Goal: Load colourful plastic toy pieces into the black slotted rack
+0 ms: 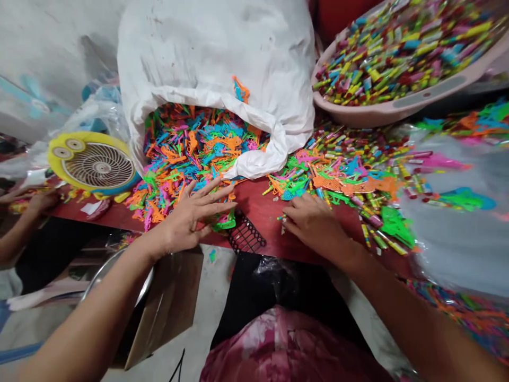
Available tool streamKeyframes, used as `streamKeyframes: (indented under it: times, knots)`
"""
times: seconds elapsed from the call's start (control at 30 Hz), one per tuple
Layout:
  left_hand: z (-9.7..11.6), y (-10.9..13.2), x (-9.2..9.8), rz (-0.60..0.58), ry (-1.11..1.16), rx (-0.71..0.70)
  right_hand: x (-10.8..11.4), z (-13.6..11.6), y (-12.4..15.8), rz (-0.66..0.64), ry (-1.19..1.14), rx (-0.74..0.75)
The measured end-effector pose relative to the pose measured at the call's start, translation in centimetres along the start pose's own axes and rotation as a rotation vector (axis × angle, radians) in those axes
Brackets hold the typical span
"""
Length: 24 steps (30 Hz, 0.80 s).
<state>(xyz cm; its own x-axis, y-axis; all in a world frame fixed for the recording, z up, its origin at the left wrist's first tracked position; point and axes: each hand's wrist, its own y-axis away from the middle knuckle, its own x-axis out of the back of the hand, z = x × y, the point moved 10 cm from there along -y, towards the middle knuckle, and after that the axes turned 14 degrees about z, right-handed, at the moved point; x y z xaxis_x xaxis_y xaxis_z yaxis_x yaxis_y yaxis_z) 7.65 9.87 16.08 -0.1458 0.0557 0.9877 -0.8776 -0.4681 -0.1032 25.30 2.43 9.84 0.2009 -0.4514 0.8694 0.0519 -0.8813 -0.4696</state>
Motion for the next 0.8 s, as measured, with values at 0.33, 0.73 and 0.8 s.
streamKeyframes:
  times: [0.33,0.73,0.8]
  knots:
    - [-0.2,0.9,0.1,0.096,0.037,0.062,-1.0,0.0,0.0,-0.006,0.05,0.034]
    - [-3.3,12.9,-3.4,0.882,0.221,0.833,2.1,0.5,-2.7,0.154,-0.329,-0.145]
    - [-3.1,13.9,-7.3,0.872,0.381,0.933,1.2,1.4,-3.3,0.192,-0.513,-0.287]
